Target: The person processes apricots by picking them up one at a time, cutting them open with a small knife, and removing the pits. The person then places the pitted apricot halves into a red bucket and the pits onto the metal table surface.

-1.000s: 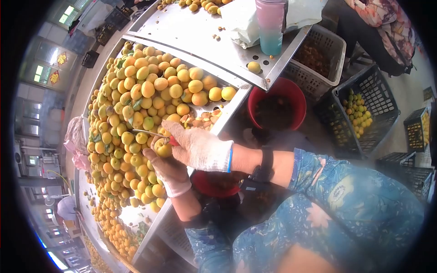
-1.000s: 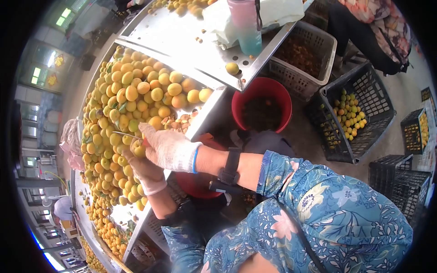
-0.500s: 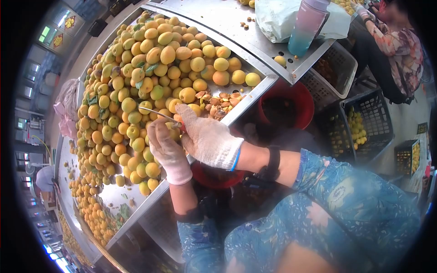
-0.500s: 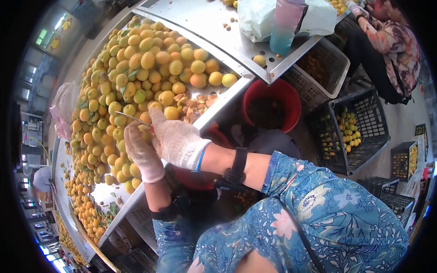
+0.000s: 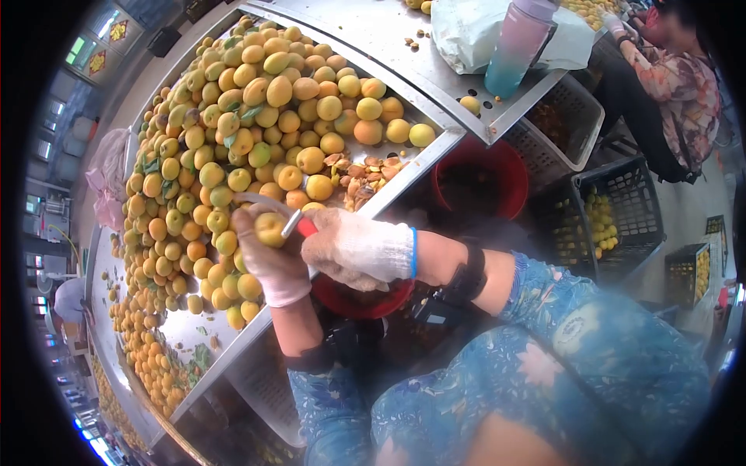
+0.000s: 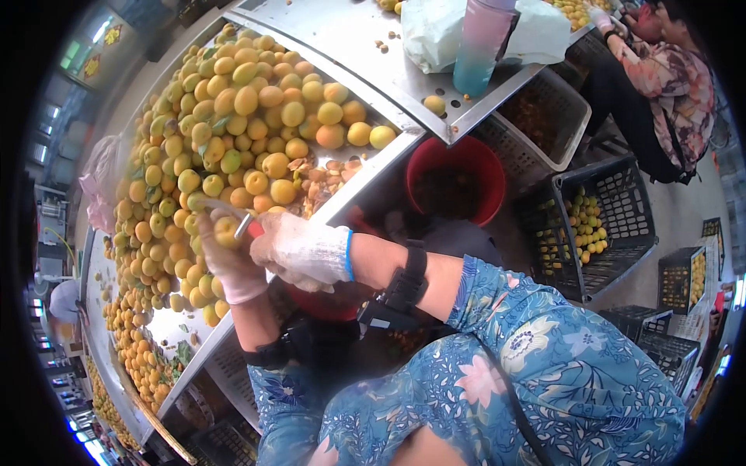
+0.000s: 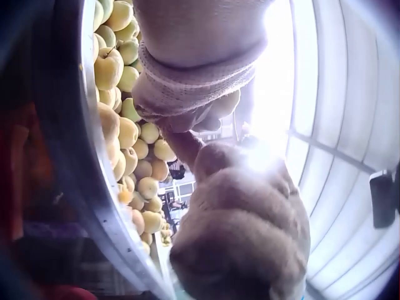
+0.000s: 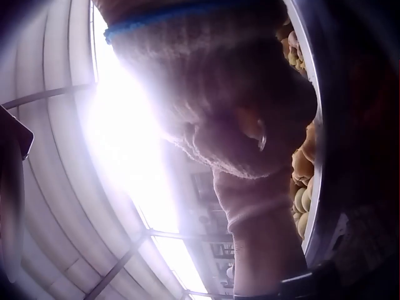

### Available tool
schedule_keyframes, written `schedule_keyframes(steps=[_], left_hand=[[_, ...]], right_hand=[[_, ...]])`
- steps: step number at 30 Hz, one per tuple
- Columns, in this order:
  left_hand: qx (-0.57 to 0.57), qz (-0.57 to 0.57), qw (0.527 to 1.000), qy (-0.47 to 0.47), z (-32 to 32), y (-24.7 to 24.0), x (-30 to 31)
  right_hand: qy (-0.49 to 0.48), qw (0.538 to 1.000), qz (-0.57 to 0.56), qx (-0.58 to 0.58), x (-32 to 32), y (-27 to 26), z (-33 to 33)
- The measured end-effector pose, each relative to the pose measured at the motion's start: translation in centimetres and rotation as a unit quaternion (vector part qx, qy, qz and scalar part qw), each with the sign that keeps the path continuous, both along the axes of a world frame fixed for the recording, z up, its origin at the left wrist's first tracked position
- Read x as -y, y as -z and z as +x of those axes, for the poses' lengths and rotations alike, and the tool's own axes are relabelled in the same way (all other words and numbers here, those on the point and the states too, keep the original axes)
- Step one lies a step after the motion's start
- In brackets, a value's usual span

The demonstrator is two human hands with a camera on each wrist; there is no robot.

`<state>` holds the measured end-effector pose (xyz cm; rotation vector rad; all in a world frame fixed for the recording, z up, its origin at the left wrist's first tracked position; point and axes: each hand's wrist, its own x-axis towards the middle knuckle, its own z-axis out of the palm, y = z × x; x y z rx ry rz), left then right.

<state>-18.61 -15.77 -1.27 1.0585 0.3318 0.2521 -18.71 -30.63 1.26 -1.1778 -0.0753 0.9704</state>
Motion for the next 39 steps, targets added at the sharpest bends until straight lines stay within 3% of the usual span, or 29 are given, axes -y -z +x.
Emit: schedule_keyframes(steps=[1, 2, 4, 5, 6, 7, 8, 9, 10, 11, 12, 16, 18, 21, 24, 26, 27, 29, 34, 36, 37, 39], left_hand=[[-0.063, 0.071, 0.995, -0.026, -0.2, -1.3, 0.1], [-0.062, 0.073, 0.995, -0.025, -0.2, -1.0, 0.0], [0.061, 0.101, 0.993, -0.005, 0.0, -0.1, -0.4], [0.088, 0.121, 0.988, -0.027, 0.1, -0.1, 0.1], [0.089, 0.122, 0.988, -0.025, 0.2, 0.3, 0.0], [0.08, 0.236, 0.968, 0.002, 0.3, 1.0, -0.4], [0.07, 0.347, 0.935, 0.028, 0.2, 1.3, -0.6], [0.078, 0.557, 0.827, 0.022, -0.2, 0.4, -0.4], [0.079, 0.558, 0.826, 0.023, -0.1, 0.4, -0.1], [0.097, 0.301, 0.948, 0.041, 0.0, 0.4, 0.3], [0.107, 0.019, 0.992, 0.056, 0.2, 0.5, 0.5], [0.132, 0.073, 0.987, 0.046, 0.2, 1.3, 0.4], [0.097, -0.032, 0.993, 0.058, 0.0, 1.5, 0.8], [0.08, -0.045, 0.996, -0.008, -0.3, 0.7, 2.3], [0.06, -0.1, 0.993, 0.017, -0.6, 0.8, 2.8], [0.066, -0.074, 0.994, 0.039, 0.0, 2.1, 1.6], [0.057, 0.071, 0.996, 0.007, 0.4, 2.6, 1.2], [0.023, 0.334, 0.942, -0.035, 0.1, 1.4, 1.1], [0.066, 0.275, 0.956, -0.084, -0.3, 2.0, 0.9], [0.109, 0.407, 0.895, -0.148, 0.2, 4.1, -0.3], [0.108, 0.408, 0.895, -0.146, 0.5, 4.4, -0.7], [0.023, 0.319, 0.946, -0.062, 0.9, 4.7, -1.2]], right_hand=[[0.004, 1.0, 0.012, 0.025, 0.3, -0.8, -0.4], [0.007, 0.998, 0.024, 0.05, 0.4, -1.2, -0.7], [0.03, 0.995, 0.007, 0.095, -1.1, 1.1, -0.5], [0.112, 0.959, -0.061, 0.252, -2.2, 3.5, -0.5], [0.191, 0.888, -0.128, 0.399, -2.6, 2.9, -0.5], [0.098, 0.905, -0.199, 0.362, -1.6, 2.4, -0.6], [0.101, 0.905, -0.198, 0.362, -1.4, 1.6, -0.7], [0.091, 0.9, -0.225, 0.362, -1.2, 1.1, -0.8], [0.081, 0.894, -0.252, 0.361, -1.2, 0.8, -0.8], [0.082, 0.895, -0.251, 0.361, -1.2, 0.6, -0.8], [0.082, 0.889, -0.26, 0.367, -1.2, 0.6, -0.8], [0.071, 0.882, -0.297, 0.359, -1.3, -0.2, -0.8], [0.084, 0.884, -0.283, 0.364, -1.9, 0.7, -1.0], [0.099, 0.881, -0.284, 0.365, -2.5, 1.3, -1.3], [0.098, 0.869, -0.31, 0.373, -2.7, 1.9, -1.1], [0.09, 0.862, -0.315, 0.387, -2.9, 2.2, -0.8], [0.071, 0.852, -0.34, 0.393, -2.5, 1.2, -0.5], [0.033, 0.838, -0.359, 0.41, -1.8, 0.2, 0.0], [-0.011, 0.82, -0.394, 0.414, -1.6, -1.0, -0.7], [0.001, 0.805, -0.401, 0.438, -1.8, -0.5, -1.0], [0.002, 0.805, -0.401, 0.436, -1.7, -0.5, -0.9], [-0.018, 0.804, -0.419, 0.422, -1.6, -0.7, -0.5]])
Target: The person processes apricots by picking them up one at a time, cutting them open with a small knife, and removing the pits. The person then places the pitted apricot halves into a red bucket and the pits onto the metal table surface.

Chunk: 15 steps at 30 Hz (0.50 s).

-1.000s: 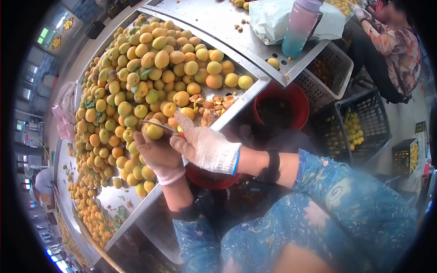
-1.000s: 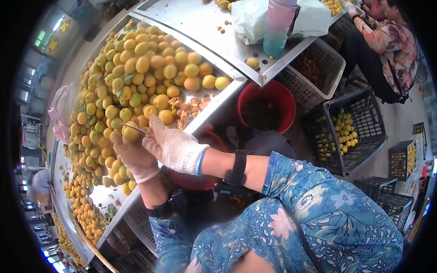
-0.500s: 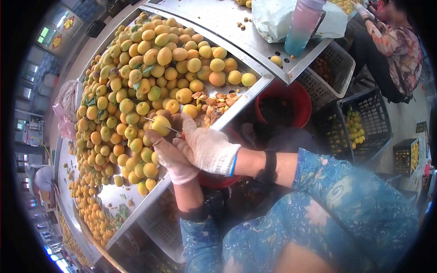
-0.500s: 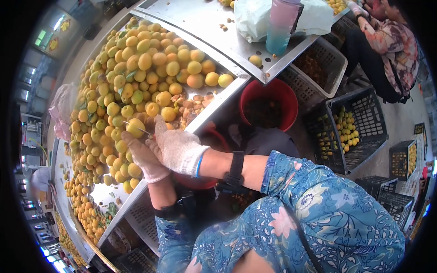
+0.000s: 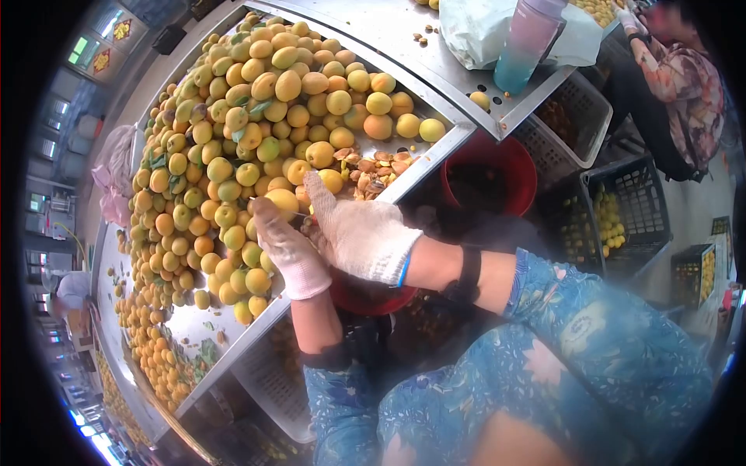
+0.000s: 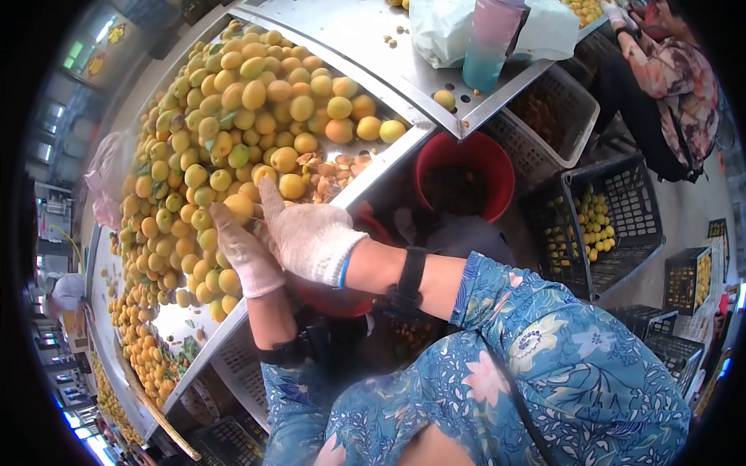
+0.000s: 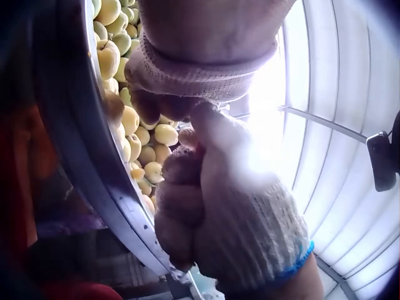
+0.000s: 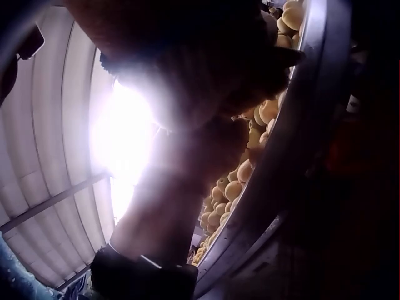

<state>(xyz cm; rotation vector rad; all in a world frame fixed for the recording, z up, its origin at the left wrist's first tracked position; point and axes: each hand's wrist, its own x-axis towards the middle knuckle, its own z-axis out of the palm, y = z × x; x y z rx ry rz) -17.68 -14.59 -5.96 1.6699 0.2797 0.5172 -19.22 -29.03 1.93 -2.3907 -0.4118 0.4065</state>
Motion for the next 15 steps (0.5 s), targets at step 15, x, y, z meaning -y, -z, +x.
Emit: schedule_keyframes(steps=[15], left_hand=[[0.023, -0.146, 0.987, 0.064, -0.6, -2.5, 0.9]], right_hand=[[0.002, 0.997, 0.054, 0.051, -0.3, 1.1, -0.3]])
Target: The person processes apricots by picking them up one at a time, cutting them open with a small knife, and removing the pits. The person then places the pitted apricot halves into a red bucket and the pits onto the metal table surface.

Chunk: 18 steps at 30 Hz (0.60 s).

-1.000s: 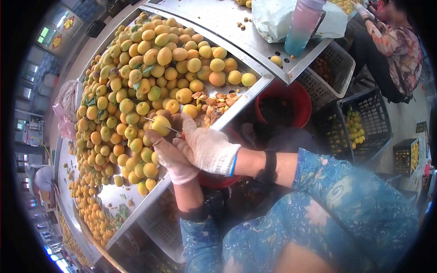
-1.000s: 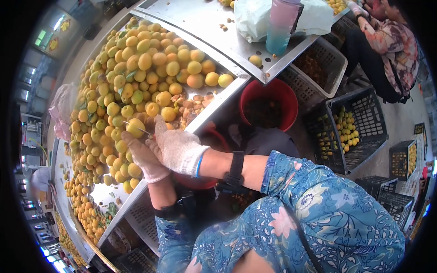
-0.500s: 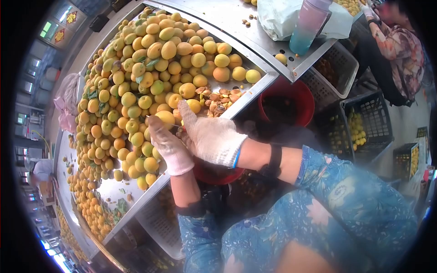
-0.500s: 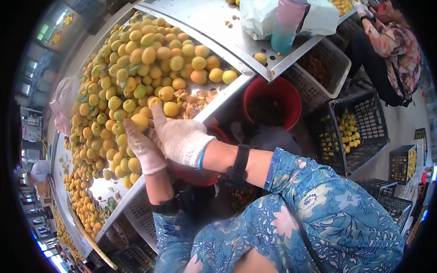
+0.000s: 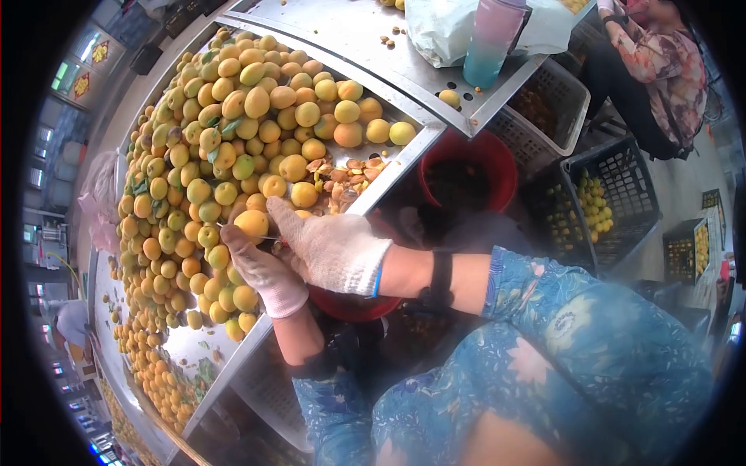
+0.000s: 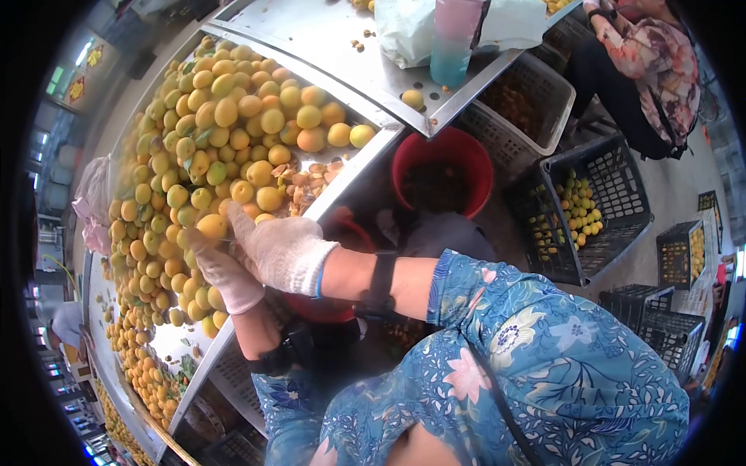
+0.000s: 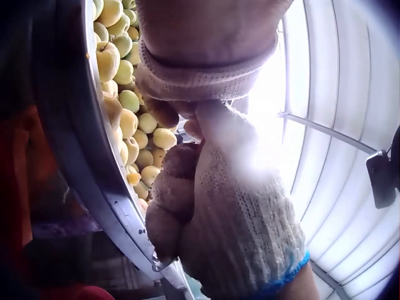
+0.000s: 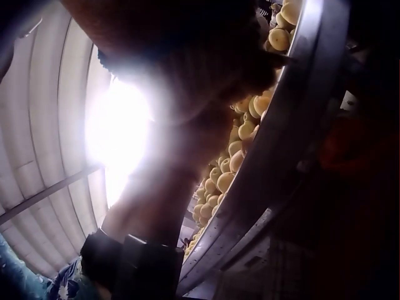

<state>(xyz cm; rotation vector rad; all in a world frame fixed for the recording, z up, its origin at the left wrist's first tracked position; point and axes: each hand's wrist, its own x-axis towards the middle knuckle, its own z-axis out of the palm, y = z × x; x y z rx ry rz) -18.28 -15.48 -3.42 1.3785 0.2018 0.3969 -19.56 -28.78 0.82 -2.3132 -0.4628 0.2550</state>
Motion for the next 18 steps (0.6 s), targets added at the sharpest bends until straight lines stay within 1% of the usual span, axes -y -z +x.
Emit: schedule_keyframes(steps=[1, 2, 3, 4, 5, 6, 8, 9, 10, 12, 13, 14, 15, 17, 18], left_hand=[[-0.041, -0.069, 0.997, 0.01, -0.3, -0.9, 0.5], [-0.042, -0.067, 0.997, 0.015, -0.2, -0.4, 0.0], [-0.035, 0.062, 0.997, 0.02, 0.1, -0.1, -0.6], [-0.027, 0.188, 0.981, 0.024, 0.3, 0.2, -1.0], [-0.026, 0.219, 0.974, 0.047, 0.2, 0.3, -1.5], [-0.028, 0.218, 0.974, 0.052, -0.2, -0.2, -1.1], [-0.011, 0.229, 0.963, 0.143, -0.8, -0.8, -0.1], [0.021, 0.234, 0.961, 0.145, -0.5, -0.5, 0.3], [0.019, 0.233, 0.961, 0.15, -0.6, -0.5, 0.4], [-0.052, 0.205, 0.965, 0.157, -0.8, -1.1, 0.7], [-0.004, 0.259, 0.955, 0.142, -0.7, -0.8, 0.7], [-0.005, 0.259, 0.955, 0.142, -0.6, -0.7, 0.5], [0.03, 0.264, 0.954, 0.136, -0.6, -0.6, 0.4], [0.082, 0.278, 0.951, 0.107, -0.6, -0.2, 0.5], [0.081, 0.278, 0.951, 0.111, -0.8, -0.5, 0.7]], right_hand=[[0.003, 1.0, 0.003, 0.01, 0.0, 0.1, 0.1], [0.008, 1.0, 0.004, 0.009, 0.2, 0.1, 0.0], [0.011, 1.0, 0.005, 0.003, 0.5, -0.2, -0.1], [0.014, 1.0, 0.005, -0.003, 0.8, -0.4, -0.1], [0.019, 1.0, 0.004, -0.005, 0.9, -0.3, 0.1], [0.02, 1.0, -0.016, -0.014, 0.9, -0.1, 0.4], [0.024, 0.999, -0.038, -0.026, 1.4, -0.1, 0.9], [0.025, 0.999, -0.025, -0.022, 1.9, -0.4, 1.2], [0.025, 0.999, -0.011, -0.018, 2.1, -0.7, 1.3], [0.039, 0.999, -0.001, -0.022, 2.4, -0.9, 1.0], [0.037, 0.999, 0.024, -0.022, 2.3, -0.6, 1.1], [0.035, 0.998, 0.048, -0.021, 2.2, -0.2, 1.2], [0.035, 0.998, 0.048, -0.022, 2.1, 0.3, 1.4], [-0.011, 0.99, 0.141, -0.03, 1.9, 1.5, 2.0], [-0.008, 0.989, 0.141, -0.033, 1.7, 1.9, 2.5]])
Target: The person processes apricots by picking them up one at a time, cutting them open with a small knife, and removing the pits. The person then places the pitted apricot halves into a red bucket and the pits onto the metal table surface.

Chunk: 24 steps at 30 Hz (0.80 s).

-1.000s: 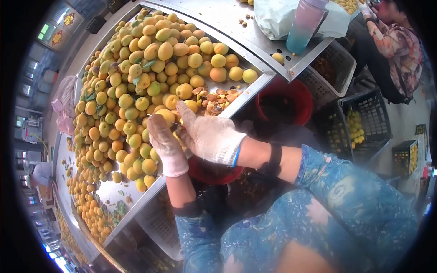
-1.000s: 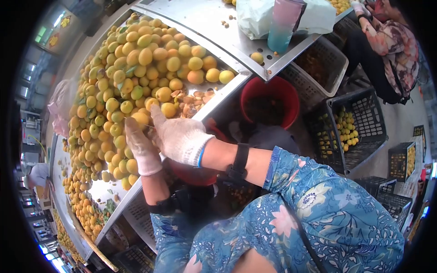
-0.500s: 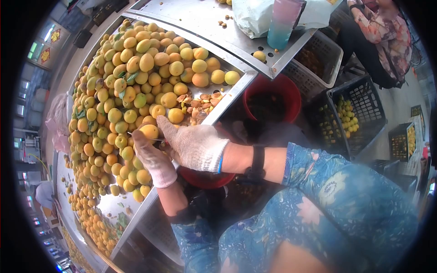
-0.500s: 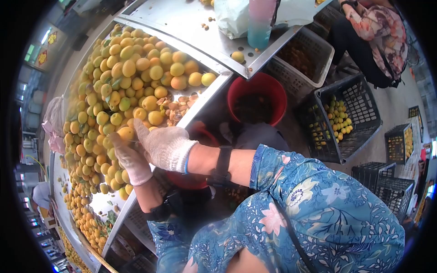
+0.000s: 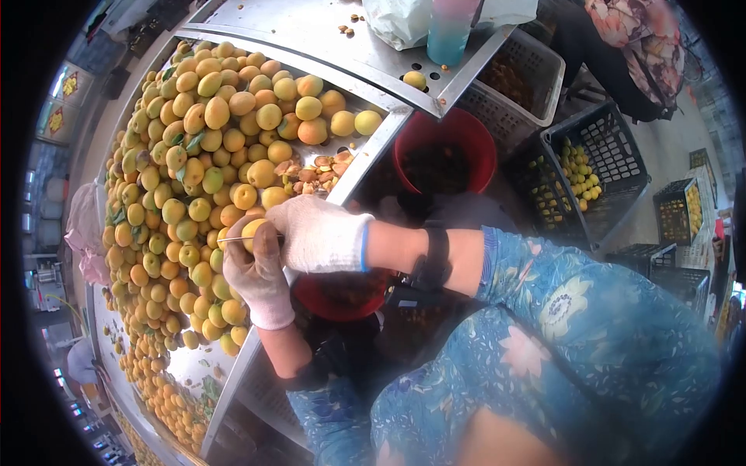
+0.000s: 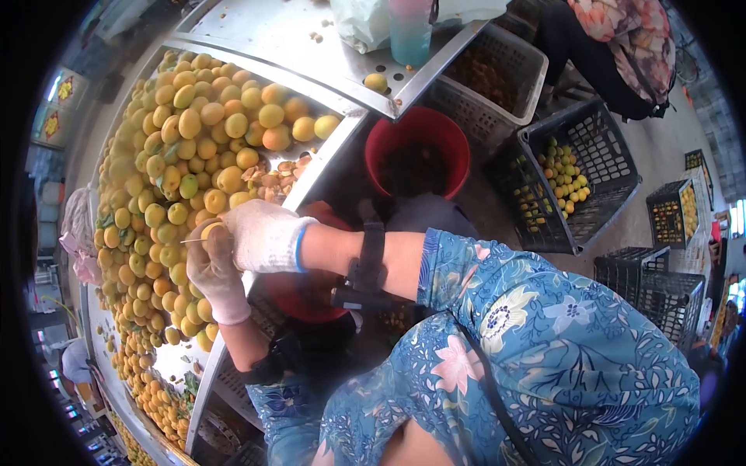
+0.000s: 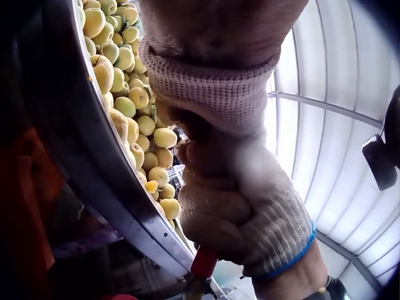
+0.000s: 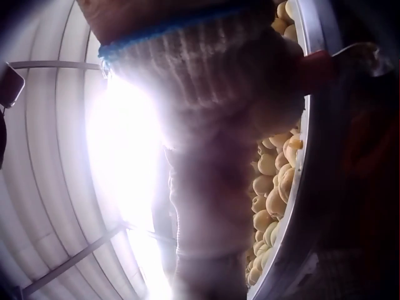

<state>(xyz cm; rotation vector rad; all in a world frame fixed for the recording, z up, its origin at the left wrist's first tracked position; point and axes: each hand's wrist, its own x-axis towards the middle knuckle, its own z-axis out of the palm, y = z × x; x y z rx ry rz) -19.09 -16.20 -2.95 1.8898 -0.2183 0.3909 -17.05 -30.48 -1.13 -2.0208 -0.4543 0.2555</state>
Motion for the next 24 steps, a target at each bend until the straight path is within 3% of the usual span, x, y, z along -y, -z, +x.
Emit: schedule_keyframes(steps=[2, 6, 8, 10, 11, 14, 15, 16, 18, 20, 22, 24], left_hand=[[0.009, 0.026, 0.999, -0.042, -0.6, -0.7, 0.6], [0.061, -0.028, 0.995, -0.07, -0.6, 1.1, 0.8], [0.032, -0.078, 0.992, -0.09, -0.6, 1.7, 0.5], [0.129, 0.108, 0.976, -0.14, -0.3, 3.1, -0.7], [0.201, 0.212, 0.947, -0.135, -0.3, 3.0, -1.3], [0.275, 0.271, 0.917, -0.099, 0.0, 2.5, -1.2], [0.135, 0.227, 0.958, -0.11, -0.2, 1.6, -0.8], [0.136, 0.227, 0.958, -0.112, -0.2, 0.8, -0.5], [0.019, 0.203, 0.977, -0.062, -0.3, -0.2, -0.3], [0.053, 0.141, 0.987, -0.047, -0.2, 0.3, -0.4], [-0.039, -0.134, 0.99, -0.022, -0.1, 0.2, -0.2], [-0.041, -0.155, 0.987, -0.01, 0.2, 0.6, -0.7]], right_hand=[[-0.035, 0.999, -0.021, 0.011, -0.3, 1.0, 0.6], [-0.075, 0.993, -0.087, -0.005, 0.0, -0.6, 0.8], [-0.081, 0.992, -0.101, -0.002, -0.7, 0.4, 1.4], [-0.126, 0.987, -0.087, 0.042, -0.7, 0.4, 1.7], [-0.125, 0.99, -0.051, -0.045, 0.2, -0.8, 1.4], [-0.151, 0.975, 0.022, -0.164, 1.7, -2.1, 1.5], [-0.156, 0.964, 0.048, -0.208, 2.0, -2.0, 1.7], [-0.157, 0.953, 0.078, -0.248, 2.0, -1.7, 1.9], [-0.151, 0.93, 0.117, -0.314, 2.7, -1.2, 2.2], [-0.138, 0.913, 0.148, -0.355, 3.0, -0.9, 2.3], [-0.107, 0.909, 0.162, -0.369, 3.0, -1.0, 2.3], [-0.078, 0.917, 0.156, -0.358, 2.2, -1.5, 2.4]])
